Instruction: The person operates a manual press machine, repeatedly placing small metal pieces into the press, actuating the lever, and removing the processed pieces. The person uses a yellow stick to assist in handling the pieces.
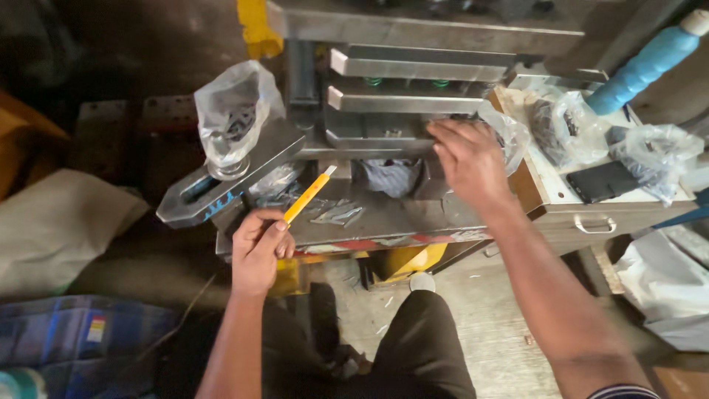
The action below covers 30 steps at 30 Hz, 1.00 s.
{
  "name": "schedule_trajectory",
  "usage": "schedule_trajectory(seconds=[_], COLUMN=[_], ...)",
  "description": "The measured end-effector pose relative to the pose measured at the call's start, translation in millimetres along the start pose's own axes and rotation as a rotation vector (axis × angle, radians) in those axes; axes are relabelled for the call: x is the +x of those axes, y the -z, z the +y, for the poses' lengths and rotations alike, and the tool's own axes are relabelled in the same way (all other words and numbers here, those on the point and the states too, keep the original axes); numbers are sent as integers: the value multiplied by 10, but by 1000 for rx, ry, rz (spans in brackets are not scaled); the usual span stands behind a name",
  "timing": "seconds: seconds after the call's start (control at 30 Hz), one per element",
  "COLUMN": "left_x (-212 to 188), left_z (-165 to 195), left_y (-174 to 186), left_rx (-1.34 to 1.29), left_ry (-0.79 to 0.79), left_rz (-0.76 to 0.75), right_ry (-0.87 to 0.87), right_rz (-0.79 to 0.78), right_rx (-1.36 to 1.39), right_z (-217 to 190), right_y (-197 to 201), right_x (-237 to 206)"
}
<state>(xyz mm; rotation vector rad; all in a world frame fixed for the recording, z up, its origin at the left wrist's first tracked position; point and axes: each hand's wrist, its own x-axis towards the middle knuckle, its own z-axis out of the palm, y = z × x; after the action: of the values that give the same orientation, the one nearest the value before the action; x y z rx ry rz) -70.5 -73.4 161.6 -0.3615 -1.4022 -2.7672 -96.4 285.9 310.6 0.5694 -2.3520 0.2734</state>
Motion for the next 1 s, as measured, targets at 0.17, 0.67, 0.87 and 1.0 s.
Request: schedule_trajectory(seconds=[0.17, 0.67, 0.87, 1.0], left_x=[5, 18, 21, 15], left_z=[9, 68, 70, 85], left_y=[38, 23, 29, 42], left_rx=[-4, -15, -10, 19], left_ry=[2, 12, 11, 22], left_rz=[6, -28, -35, -24], right_ry=[149, -114, -201, -116], right_rz=[71, 249, 140, 118], right_rx=[-154, 15, -76, -124], right_z=[-27, 9, -244, -376], right_y=[-15, -306, -256, -176], right_x=[-3, -5, -70, -103])
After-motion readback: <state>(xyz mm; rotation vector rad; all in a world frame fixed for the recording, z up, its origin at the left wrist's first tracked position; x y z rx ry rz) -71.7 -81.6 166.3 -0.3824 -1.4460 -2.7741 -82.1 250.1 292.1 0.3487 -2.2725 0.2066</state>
